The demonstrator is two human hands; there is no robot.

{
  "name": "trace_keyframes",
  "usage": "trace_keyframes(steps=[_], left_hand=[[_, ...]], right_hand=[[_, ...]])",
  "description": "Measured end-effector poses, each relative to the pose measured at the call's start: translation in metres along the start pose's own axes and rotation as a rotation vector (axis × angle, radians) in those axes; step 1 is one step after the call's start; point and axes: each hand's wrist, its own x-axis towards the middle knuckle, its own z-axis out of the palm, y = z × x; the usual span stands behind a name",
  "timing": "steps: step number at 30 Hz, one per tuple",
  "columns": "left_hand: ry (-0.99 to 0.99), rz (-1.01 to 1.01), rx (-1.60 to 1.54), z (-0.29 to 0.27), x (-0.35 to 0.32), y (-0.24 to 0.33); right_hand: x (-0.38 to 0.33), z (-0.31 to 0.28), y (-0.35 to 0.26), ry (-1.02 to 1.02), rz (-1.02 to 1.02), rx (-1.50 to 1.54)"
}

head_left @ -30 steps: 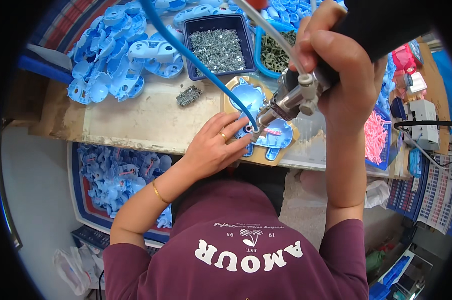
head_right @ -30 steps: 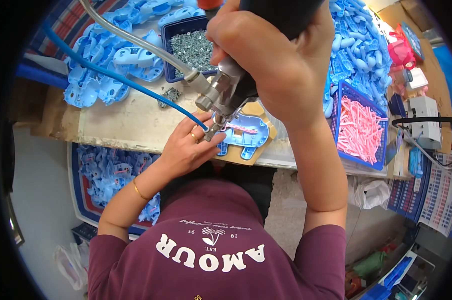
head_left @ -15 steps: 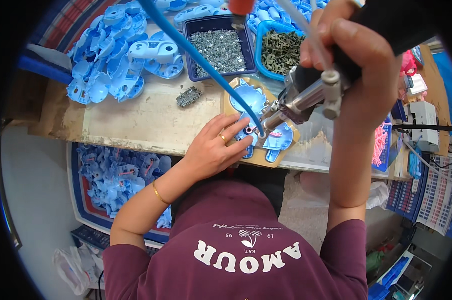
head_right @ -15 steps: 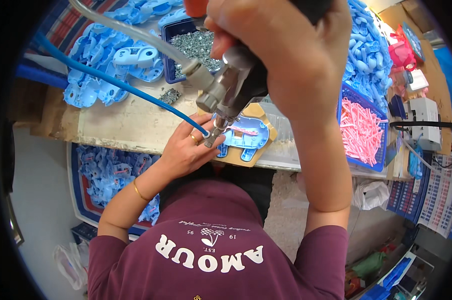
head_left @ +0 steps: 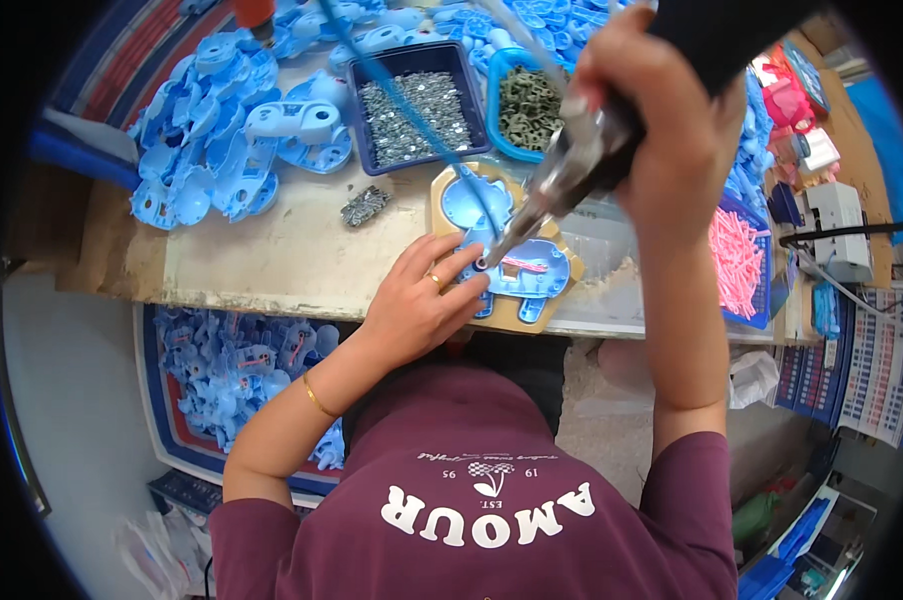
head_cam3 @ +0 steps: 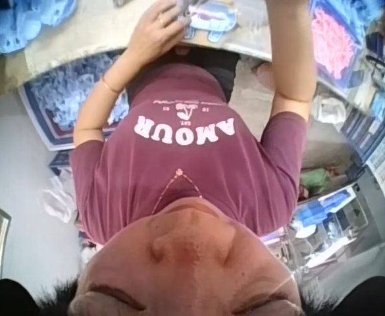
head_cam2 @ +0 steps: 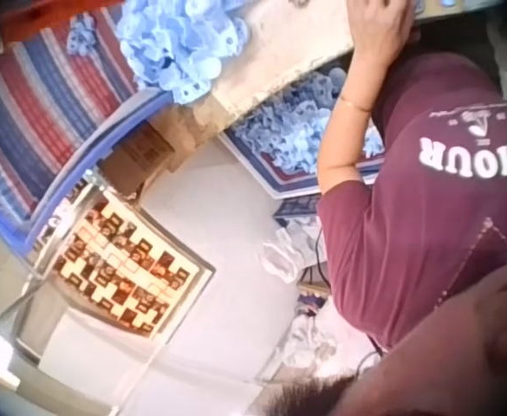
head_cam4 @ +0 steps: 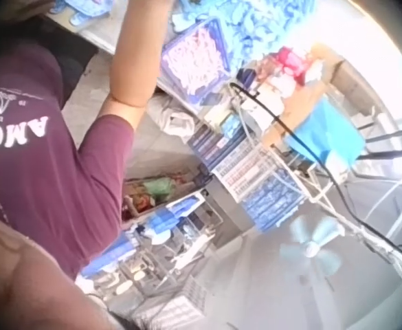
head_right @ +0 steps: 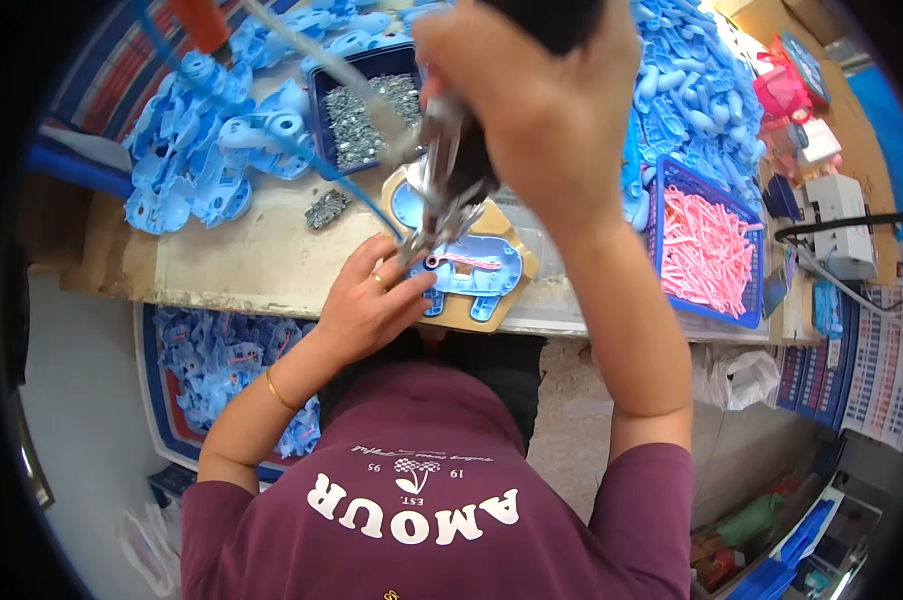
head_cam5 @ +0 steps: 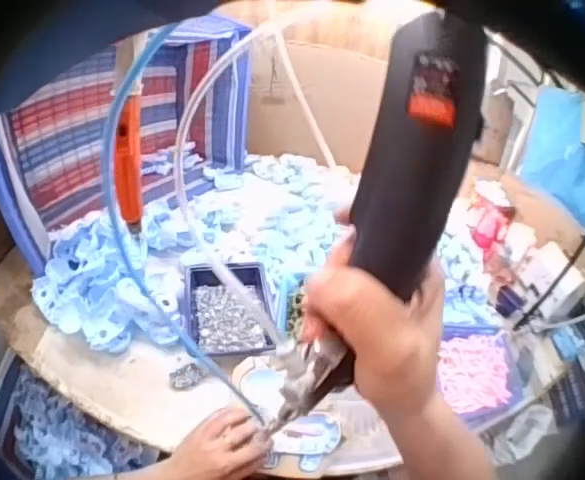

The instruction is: Assembling plastic hippopotamus toys using small pins, plastic components, and pneumatic tools on a factory workbench.

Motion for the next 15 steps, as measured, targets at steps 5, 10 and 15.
trace_keyframes(steps=[5, 10, 15], left_hand=[[0.009, 0.007, -0.018, -0.012, 0.016, 0.005], [-0.144, -0.064, -0.323, -0.093, 0.029, 0.012], [-0.493, -0.454, -0.19, -0.219, -0.002, 0.034]], right_hand=[[0.072, -0.024, -0.019, -0.154, -0.327, -0.13], [0.099, -0.089, -0.006, -0.22, -0.125, -0.227], [0.107, -0.252, 0.079, -0.161, -0.062, -0.933]])
